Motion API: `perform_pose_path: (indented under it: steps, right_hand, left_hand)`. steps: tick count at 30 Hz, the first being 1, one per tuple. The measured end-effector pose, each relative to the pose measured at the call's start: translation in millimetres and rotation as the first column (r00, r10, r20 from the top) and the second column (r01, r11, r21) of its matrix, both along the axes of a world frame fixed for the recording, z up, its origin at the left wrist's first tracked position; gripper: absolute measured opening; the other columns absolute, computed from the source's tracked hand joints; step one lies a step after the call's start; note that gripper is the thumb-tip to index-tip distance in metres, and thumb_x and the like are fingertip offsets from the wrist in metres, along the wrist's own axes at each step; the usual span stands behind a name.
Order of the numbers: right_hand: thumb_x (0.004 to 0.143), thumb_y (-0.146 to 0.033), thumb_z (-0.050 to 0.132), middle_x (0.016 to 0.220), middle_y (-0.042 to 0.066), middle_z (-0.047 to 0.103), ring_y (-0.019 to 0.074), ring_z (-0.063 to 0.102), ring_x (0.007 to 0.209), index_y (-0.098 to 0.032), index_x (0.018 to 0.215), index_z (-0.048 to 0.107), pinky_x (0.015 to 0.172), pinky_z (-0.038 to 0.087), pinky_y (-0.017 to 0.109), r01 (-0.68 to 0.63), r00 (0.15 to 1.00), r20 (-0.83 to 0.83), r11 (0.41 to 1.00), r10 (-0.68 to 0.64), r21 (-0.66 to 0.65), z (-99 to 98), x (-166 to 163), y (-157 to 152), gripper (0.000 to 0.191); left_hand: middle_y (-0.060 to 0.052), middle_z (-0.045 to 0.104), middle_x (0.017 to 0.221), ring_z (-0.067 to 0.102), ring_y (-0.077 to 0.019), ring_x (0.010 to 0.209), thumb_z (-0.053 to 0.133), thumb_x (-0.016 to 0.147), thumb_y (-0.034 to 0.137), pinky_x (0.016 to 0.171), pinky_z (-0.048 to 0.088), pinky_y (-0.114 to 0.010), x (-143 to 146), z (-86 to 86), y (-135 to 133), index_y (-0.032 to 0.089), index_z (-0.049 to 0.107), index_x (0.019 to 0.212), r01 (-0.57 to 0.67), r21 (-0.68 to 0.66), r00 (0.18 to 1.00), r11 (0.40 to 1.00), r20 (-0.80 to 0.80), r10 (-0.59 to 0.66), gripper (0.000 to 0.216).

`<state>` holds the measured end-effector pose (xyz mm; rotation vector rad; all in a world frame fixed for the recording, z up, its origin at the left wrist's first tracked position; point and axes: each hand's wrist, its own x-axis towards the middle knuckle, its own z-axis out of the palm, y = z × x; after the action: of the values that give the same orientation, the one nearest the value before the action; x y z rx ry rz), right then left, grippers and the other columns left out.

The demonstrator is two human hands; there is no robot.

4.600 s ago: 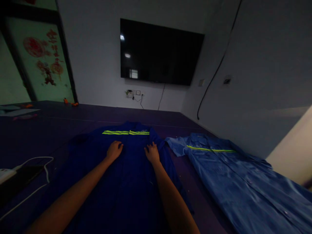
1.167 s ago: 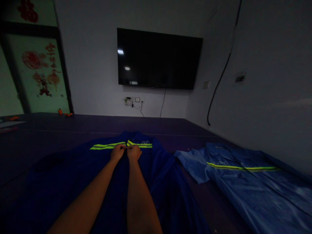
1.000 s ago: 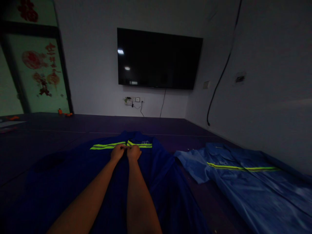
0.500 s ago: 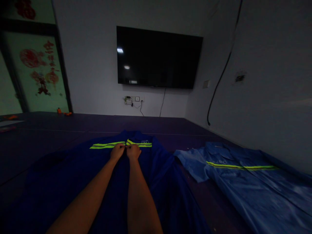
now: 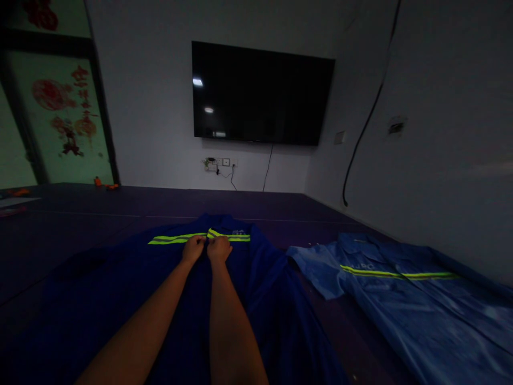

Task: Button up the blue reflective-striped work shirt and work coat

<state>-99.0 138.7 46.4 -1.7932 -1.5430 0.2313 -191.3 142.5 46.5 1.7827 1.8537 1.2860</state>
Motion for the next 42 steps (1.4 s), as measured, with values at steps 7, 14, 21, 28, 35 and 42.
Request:
perform_pose_path:
  steps: [7,14,21,28,35,42]
  right_hand:
    - [0.081,-0.032,0.048,0.098,0.007,0.062,0.0198,0.054,0.095,-0.024,0.086,0.069,0.079,0.038,0.030,-0.006,1.000,0.026,1.000,0.005,0.018,1.3,0.5,-3.3,0.024]
    - [0.078,-0.032,0.049,0.100,0.010,0.063,0.0224,0.056,0.096,-0.022,0.088,0.069,0.080,0.039,0.033,0.026,1.000,0.013,1.000,-0.026,-0.003,5.0,-0.7,-5.3,0.025]
    - [0.076,-0.030,0.051,0.093,0.000,0.068,0.0186,0.058,0.093,-0.030,0.085,0.069,0.083,0.038,0.032,-0.070,0.989,-0.135,0.995,0.061,-0.068,8.2,8.3,-2.8,0.021]
    - [0.076,-0.033,0.053,0.095,-0.002,0.067,0.0162,0.059,0.090,-0.030,0.082,0.069,0.082,0.038,0.030,-0.105,0.983,-0.159,0.993,0.095,-0.052,7.2,11.4,-2.0,0.017]
    - [0.077,-0.032,0.053,0.094,0.000,0.068,0.0173,0.059,0.091,-0.029,0.083,0.069,0.082,0.036,0.030,-0.089,0.993,-0.086,0.995,0.085,-0.045,6.2,8.7,-3.7,0.018]
    - [0.078,-0.029,0.051,0.095,0.002,0.068,0.0188,0.058,0.094,-0.029,0.086,0.069,0.080,0.036,0.031,-0.060,0.997,-0.051,0.998,0.058,-0.031,7.0,4.1,-6.0,0.020]
  left_hand:
    - [-0.006,0.067,0.091,0.060,-0.0154,0.084,0.047,0.079,0.018,0.075,0.043,-0.024,0.1,-1.2,1.2,0.016,0.065,0.084,0.030,0.030,0.999,0.999,-0.023,-0.030,0.018]
    - [-0.005,0.067,0.087,0.059,-0.0143,0.081,0.047,0.078,0.014,0.073,0.042,-0.024,-0.3,-2.0,3.6,0.016,0.064,0.081,0.068,0.026,0.994,0.997,-0.086,-0.066,0.017]
    - [-0.005,0.067,0.086,0.059,-0.0150,0.079,0.047,0.080,0.019,0.070,0.042,-0.024,-1.2,-2.0,2.3,0.017,0.064,0.082,0.059,-0.005,0.996,0.998,-0.062,-0.059,0.018]
    - [-0.005,0.067,0.084,0.059,-0.0157,0.079,0.047,0.079,0.019,0.071,0.043,-0.025,-2.7,-3.3,5.0,0.017,0.065,0.080,0.069,0.020,0.998,0.997,-0.005,-0.068,0.018]
    - [-0.004,0.066,0.081,0.059,-0.0144,0.076,0.047,0.079,0.017,0.071,0.043,-0.025,-4.1,-6.5,9.9,0.016,0.064,0.077,0.094,0.016,0.995,0.995,0.021,-0.095,0.017]
    - [-0.007,0.067,0.086,0.060,-0.0155,0.080,0.050,0.078,0.022,0.073,0.044,-0.025,-1.4,-5.8,7.2,0.014,0.064,0.083,0.050,0.072,0.997,0.996,0.053,-0.054,0.018]
